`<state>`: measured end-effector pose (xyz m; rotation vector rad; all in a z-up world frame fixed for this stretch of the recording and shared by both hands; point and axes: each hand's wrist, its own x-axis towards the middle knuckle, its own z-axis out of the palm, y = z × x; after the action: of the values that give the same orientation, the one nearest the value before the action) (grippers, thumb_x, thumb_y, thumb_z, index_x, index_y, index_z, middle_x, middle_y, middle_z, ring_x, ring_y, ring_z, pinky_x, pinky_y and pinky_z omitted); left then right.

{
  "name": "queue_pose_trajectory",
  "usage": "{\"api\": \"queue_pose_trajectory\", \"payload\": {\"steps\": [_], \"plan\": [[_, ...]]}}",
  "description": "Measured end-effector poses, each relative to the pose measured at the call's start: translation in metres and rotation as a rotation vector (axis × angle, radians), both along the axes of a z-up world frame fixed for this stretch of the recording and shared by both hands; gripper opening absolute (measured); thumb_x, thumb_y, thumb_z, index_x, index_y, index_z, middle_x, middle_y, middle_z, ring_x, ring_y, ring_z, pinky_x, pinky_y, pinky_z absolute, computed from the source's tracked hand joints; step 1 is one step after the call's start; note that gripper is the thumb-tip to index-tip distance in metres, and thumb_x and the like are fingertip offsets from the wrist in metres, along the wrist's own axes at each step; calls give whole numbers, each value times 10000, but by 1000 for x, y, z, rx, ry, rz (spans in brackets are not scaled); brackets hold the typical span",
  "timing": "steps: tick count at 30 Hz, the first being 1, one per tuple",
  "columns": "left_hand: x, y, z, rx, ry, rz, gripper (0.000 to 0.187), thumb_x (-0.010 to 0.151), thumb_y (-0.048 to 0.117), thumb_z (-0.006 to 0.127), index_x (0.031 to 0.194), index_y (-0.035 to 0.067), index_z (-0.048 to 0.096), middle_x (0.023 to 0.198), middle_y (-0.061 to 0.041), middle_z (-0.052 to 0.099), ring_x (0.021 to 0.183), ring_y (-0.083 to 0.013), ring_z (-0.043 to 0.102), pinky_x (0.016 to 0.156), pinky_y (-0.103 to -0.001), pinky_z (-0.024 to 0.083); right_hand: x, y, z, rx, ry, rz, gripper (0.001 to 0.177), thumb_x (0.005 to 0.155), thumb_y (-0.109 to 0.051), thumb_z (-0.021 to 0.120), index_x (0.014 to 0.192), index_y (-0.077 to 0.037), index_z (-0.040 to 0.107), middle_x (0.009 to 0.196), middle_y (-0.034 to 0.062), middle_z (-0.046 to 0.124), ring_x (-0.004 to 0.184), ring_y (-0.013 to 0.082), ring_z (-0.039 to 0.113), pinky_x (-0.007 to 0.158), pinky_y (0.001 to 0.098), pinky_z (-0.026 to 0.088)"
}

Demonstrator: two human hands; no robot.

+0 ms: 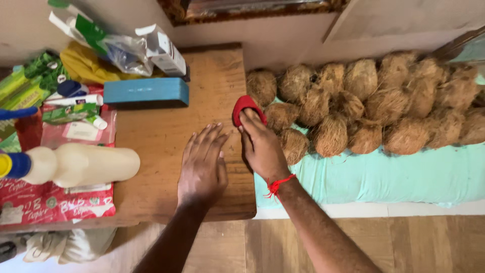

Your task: The person wipes a wooden table with a red cloth, sprays it with a cleaning solution from a spray bottle, and continues wiping the surface. They handle the spray bottle and cloth repeatedly while cleaning the table.

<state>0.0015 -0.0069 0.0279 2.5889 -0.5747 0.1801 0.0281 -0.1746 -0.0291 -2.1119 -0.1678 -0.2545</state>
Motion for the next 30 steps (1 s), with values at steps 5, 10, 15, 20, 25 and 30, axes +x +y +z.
{"api": "queue_pose_trajectory", "payload": {"steps": [5,10,15,20,25,30], "plan": [[-1,1,-4,7,4,-10,400,935,44,525,1332,46,581,1506,-148,529,1458,-323,436,1234,-526,281,-4,3,-7,9,-17,-37,359,1016,-45,611,1371,11,589,1441,278,567,1365,413,537,1120,417,469],[2,0,-7,22,-17,-16,442,916,35,529,1355,43,581,1521,-149,523,1476,-314,429,1255,-515,276,-5,1,-12,-13,-38,-38,364,1010,-44,598,1370,11,595,1430,269,582,1377,408,546,1133,419,469],[3,1,-7,63,-56,-30,497,840,42,567,1336,41,590,1562,-183,489,1480,-320,406,1239,-503,268,-5,3,-7,7,5,-37,371,1014,-52,594,1377,19,581,1448,281,562,1357,410,539,1106,418,473],[16,0,-2,126,-17,-34,386,817,79,605,1202,61,629,1452,-137,556,1377,-303,486,1153,-501,344,-4,1,-4,-2,-15,-6,361,1023,-51,589,1375,30,581,1440,284,568,1375,415,535,1120,422,472],[45,12,0,100,-2,-116,244,863,90,628,1106,86,644,1313,-94,626,1299,-306,544,1135,-471,393,-2,1,3,-15,18,2,363,1022,-58,584,1372,39,576,1424,290,574,1365,412,535,1096,422,479],[43,18,-8,4,-26,-105,222,929,94,602,1148,76,629,1319,-109,614,1302,-330,541,1135,-475,392,-6,2,-2,-17,19,-32,344,1021,-61,599,1352,34,598,1411,271,589,1347,402,560,1084,413,498]]}}
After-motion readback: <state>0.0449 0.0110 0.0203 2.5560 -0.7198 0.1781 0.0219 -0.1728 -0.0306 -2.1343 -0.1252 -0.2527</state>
